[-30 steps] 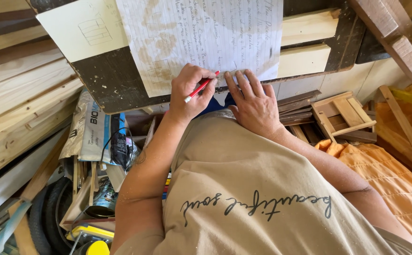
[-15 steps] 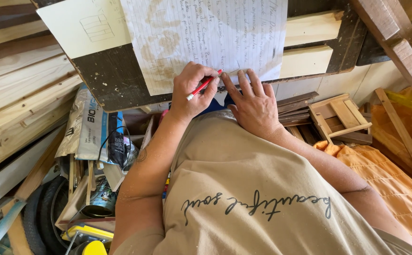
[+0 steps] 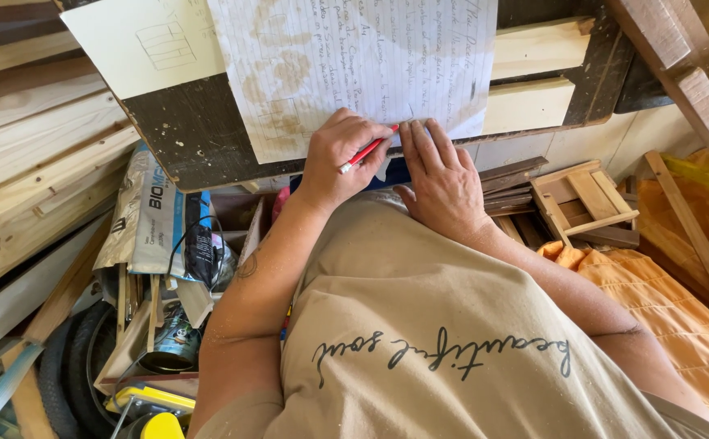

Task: The person is writing notes on a piece of paper and marking measurements on wooden boards using a pencil in a workshop.

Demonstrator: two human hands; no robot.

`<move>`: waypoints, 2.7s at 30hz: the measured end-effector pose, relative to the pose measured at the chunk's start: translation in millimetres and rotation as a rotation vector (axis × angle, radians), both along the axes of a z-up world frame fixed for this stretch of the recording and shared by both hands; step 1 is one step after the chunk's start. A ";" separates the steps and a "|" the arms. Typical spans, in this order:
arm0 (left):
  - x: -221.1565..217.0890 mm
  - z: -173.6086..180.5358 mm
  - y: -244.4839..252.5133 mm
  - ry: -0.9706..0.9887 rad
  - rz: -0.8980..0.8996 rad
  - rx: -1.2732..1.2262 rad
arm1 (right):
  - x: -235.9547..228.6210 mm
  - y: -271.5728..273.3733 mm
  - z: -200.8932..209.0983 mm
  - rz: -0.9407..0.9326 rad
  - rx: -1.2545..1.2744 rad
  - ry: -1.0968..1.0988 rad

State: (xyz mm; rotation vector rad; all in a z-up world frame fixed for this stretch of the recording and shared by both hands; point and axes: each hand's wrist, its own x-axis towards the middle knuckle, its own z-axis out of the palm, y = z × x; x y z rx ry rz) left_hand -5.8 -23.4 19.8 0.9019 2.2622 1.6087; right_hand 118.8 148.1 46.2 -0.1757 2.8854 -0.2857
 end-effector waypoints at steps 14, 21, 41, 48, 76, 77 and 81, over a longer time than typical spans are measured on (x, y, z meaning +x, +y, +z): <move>5.9 -9.9 -3.5 0.066 0.012 -0.018 | -1.6 1.0 2.2 0.000 0.007 -0.025; -26.8 -0.8 -23.2 0.215 0.326 -0.166 | -4.4 4.5 7.3 0.027 0.028 -0.018; -37.9 60.7 -98.8 -0.028 0.381 0.082 | 0.8 5.8 -1.2 0.064 0.100 -0.064; 25.2 98.1 -76.7 -0.384 -0.160 0.201 | 17.5 18.5 0.9 0.095 0.076 0.007; 18.5 106.7 -82.7 0.183 0.431 0.167 | 1.2 3.6 -11.1 0.070 0.031 0.065; 18.9 102.3 -88.8 0.184 0.428 0.166 | -0.1 2.7 -9.2 0.067 0.030 0.066; 23.2 96.4 -91.0 0.364 0.426 0.179 | -2.4 1.2 -5.5 0.063 0.067 0.037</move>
